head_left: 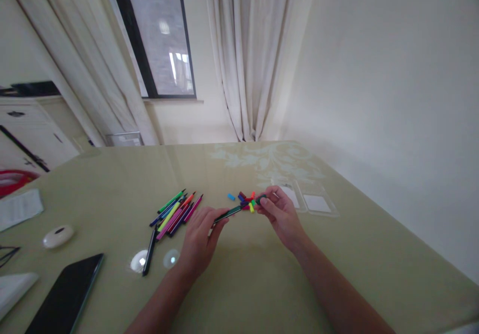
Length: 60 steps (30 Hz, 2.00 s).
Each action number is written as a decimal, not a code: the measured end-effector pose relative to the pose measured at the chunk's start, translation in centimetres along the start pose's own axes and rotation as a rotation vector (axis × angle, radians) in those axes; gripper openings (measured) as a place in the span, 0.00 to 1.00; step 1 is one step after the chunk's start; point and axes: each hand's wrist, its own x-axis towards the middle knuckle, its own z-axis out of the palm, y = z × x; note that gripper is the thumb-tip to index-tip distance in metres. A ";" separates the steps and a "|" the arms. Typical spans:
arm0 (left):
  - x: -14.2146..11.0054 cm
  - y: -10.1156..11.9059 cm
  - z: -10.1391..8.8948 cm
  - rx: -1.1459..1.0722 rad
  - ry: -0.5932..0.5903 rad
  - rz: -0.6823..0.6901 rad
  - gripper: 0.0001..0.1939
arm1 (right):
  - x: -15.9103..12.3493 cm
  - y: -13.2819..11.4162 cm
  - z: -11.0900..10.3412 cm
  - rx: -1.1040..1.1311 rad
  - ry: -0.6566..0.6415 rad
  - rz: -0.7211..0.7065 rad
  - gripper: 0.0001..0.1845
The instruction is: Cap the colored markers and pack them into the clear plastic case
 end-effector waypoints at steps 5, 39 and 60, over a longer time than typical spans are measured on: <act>0.0 0.2 0.1 0.007 -0.025 0.015 0.09 | -0.1 0.3 0.0 -0.089 -0.030 -0.054 0.16; 0.1 0.7 0.4 -0.199 -0.038 -0.104 0.08 | -0.7 0.8 -0.6 -0.570 -0.191 -0.180 0.08; 0.4 -5.5 -2.3 0.608 -0.256 -0.469 0.14 | 0.0 -0.7 -3.2 -1.009 -0.598 0.231 0.07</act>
